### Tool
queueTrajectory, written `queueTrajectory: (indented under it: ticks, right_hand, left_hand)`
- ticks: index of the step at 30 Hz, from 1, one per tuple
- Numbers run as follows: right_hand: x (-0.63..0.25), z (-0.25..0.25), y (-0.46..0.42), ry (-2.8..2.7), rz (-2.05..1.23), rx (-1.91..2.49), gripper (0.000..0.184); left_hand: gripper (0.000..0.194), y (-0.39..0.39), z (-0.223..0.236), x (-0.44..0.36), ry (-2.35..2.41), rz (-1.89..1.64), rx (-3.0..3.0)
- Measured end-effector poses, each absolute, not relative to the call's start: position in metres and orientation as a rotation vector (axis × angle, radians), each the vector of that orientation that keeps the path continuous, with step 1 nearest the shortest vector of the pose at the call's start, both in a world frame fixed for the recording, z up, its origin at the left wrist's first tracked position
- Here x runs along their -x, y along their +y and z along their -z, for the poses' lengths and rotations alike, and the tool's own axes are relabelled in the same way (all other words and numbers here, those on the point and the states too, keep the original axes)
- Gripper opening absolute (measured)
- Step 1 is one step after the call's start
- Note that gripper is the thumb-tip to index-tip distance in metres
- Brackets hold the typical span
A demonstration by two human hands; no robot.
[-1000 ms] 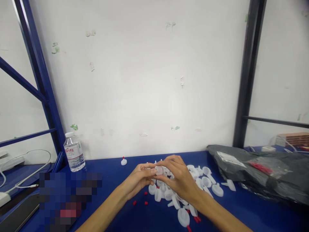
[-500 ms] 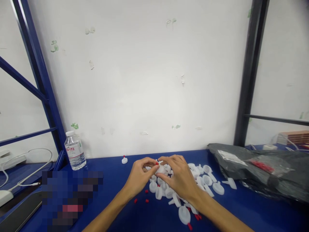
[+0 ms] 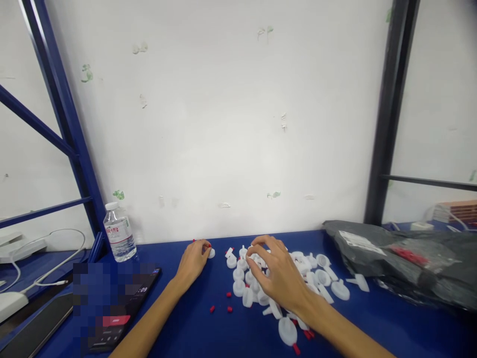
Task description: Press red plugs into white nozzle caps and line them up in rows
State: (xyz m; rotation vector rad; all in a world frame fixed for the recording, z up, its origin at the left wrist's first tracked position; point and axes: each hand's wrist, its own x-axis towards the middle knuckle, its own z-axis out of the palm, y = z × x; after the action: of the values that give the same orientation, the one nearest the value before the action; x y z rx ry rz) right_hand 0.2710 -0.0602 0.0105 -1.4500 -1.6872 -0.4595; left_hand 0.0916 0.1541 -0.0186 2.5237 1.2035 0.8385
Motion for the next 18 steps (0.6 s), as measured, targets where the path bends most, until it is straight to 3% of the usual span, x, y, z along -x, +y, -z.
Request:
queueTrajectory:
  ticks: [4, 18]
  right_hand:
    - [-0.272, -0.009, -0.060, -1.689, 0.463, 1.450, 0.012]
    - [-0.272, -0.009, -0.059, -1.688, 0.454, 1.433, 0.012]
  left_hand:
    - [0.030, 0.142, 0.017, -0.095, 1.328, -0.846, -2.599]
    - [0.043, 0.110, 0.033, -0.115, 1.273, -0.548, -2.879]
